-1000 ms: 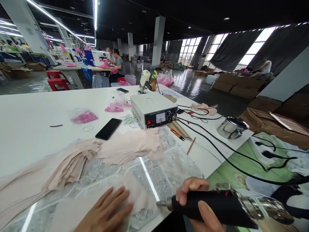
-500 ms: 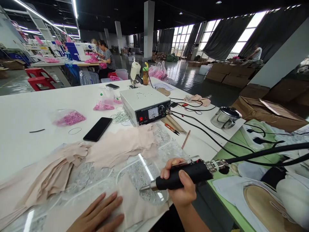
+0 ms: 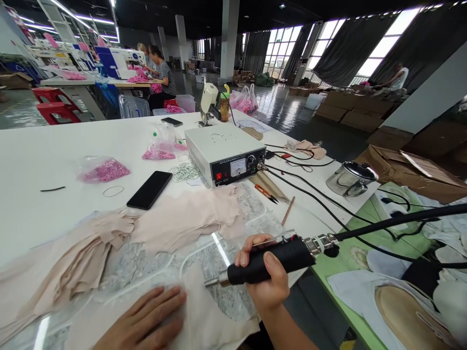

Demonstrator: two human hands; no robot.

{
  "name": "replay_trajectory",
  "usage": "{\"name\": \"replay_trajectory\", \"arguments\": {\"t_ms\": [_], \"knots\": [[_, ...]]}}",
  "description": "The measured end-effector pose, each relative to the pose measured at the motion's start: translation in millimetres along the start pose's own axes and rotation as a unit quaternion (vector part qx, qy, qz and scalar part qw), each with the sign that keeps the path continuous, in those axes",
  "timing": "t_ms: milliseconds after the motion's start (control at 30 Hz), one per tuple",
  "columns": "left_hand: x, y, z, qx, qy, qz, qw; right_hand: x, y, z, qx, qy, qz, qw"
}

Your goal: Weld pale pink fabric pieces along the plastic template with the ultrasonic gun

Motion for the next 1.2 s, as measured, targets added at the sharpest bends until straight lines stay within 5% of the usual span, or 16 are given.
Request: {"name": "replay_trajectory", "arguments": {"t_ms": [267,500,733,1200], "knots": [[-6.4,-38,3,-0.03,0.069,-0.042,0.996,6,5,-5,0.019,-0.006,0.053,0.998],[-4.8,-44,4,-0.04,0.068,-0.073,0.994,10,5,-1,0.018,-0.002,0.058,0.998],[-1.7,-38,4,-0.037,-0.007,0.005,0.999,10,9,-1,0.008,-0.003,0.056,0.998],[2.4,-42,6,-0.003,-0.026,0.035,0.999,11,12,6,0.008,0.014,0.074,0.997]]}}
Point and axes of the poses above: each hand's wrist, its own y-axis away from the middle knuckle, its own x-axis out of the palm, z = x × y, the point moved 2 cm from there along -y, towards the middle knuckle, and after that the axes turned 3 degrees about y, right-handed, at the moved point
